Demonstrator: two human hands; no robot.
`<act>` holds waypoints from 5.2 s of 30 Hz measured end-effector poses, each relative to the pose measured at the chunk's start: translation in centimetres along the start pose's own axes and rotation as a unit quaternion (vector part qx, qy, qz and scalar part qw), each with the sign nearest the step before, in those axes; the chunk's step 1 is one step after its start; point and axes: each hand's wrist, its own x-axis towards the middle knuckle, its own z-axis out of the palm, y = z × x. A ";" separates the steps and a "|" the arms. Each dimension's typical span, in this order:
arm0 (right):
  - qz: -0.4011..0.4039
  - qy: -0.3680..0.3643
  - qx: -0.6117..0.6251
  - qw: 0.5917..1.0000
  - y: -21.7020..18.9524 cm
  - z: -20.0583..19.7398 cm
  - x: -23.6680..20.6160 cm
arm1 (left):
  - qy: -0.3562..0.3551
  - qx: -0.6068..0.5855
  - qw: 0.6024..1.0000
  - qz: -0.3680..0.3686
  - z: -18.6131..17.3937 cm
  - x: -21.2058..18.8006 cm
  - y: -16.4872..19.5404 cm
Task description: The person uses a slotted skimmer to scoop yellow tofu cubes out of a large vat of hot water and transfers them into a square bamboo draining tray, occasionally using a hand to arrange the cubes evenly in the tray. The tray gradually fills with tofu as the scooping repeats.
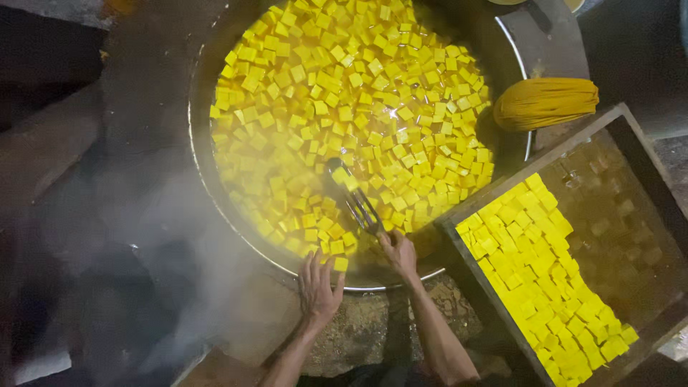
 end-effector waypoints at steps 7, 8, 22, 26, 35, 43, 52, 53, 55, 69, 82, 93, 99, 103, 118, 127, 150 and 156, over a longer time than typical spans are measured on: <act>-0.010 -0.026 -0.088 0.996 -3.1 -0.1 4.8 | -0.052 0.044 0.997 -0.039 1.4 -0.1 -0.9; -0.014 -0.022 -0.089 0.996 -3.7 0.1 5.2 | -0.059 0.042 0.996 -0.047 1.6 -0.2 -1.0; -0.041 -0.009 0.156 0.987 -3.2 0.9 1.0 | 0.045 0.012 0.999 -0.012 0.7 -0.4 0.6; -0.039 0.024 0.162 0.986 1.6 0.3 -2.1 | 0.041 0.009 0.999 -0.018 0.9 -0.6 0.8; -0.016 0.019 0.010 1.000 4.3 -0.3 -1.4 | 0.057 0.019 0.998 0.005 1.7 -1.0 0.5; 0.085 -0.046 0.019 0.995 1.9 0.7 0.4 | 0.047 0.030 0.998 -0.003 2.6 -1.2 -0.1; 0.019 0.039 0.134 0.990 -2.8 1.9 3.2 | 0.067 0.048 0.997 0.002 2.0 -1.0 0.9; 0.031 0.031 0.107 0.993 -2.7 1.9 3.5 | 0.069 0.045 0.997 0.001 2.0 -1.0 1.0; 0.052 0.015 0.055 0.997 -2.6 1.8 4.3 | 0.069 0.048 0.996 -0.004 2.0 -1.1 1.0; -0.071 0.128 0.283 0.948 4.4 -10.9 -2.6 | 0.130 0.111 0.985 0.038 4.1 -3.1 -0.4; 0.000 0.283 -0.090 0.955 37.4 -39.8 -17.9 | 0.204 0.057 0.973 0.088 5.4 -4.4 11.7; -0.036 0.245 -0.129 0.960 42.8 -40.0 -16.1 | 0.162 -0.024 0.951 0.264 13.9 -1.3 31.1; -0.124 0.375 -0.069 0.916 43.4 -40.1 -18.5 | 0.075 -0.154 0.921 0.351 22.3 0.3 43.9; -0.053 0.439 0.137 0.886 47.2 -38.0 -21.7 | -0.054 -0.096 0.917 0.385 28.4 1.7 52.1; 0.204 0.459 0.381 0.777 54.3 -29.7 -36.3 | -0.178 0.075 0.886 0.421 26.5 8.3 48.3; 0.022 0.331 0.341 0.880 36.0 -24.1 -23.1 | -0.022 -0.095 0.974 0.206 8.6 4.0 22.0; -0.188 -0.036 -0.148 0.970 -18.0 4.9 9.7 | 0.010 -0.011 1.000 -0.010 -3.1 -0.4 -3.3; -0.218 -0.099 -0.184 0.953 -17.6 7.6 12.7 | -0.016 -0.028 0.999 -0.002 -2.3 -0.7 -4.1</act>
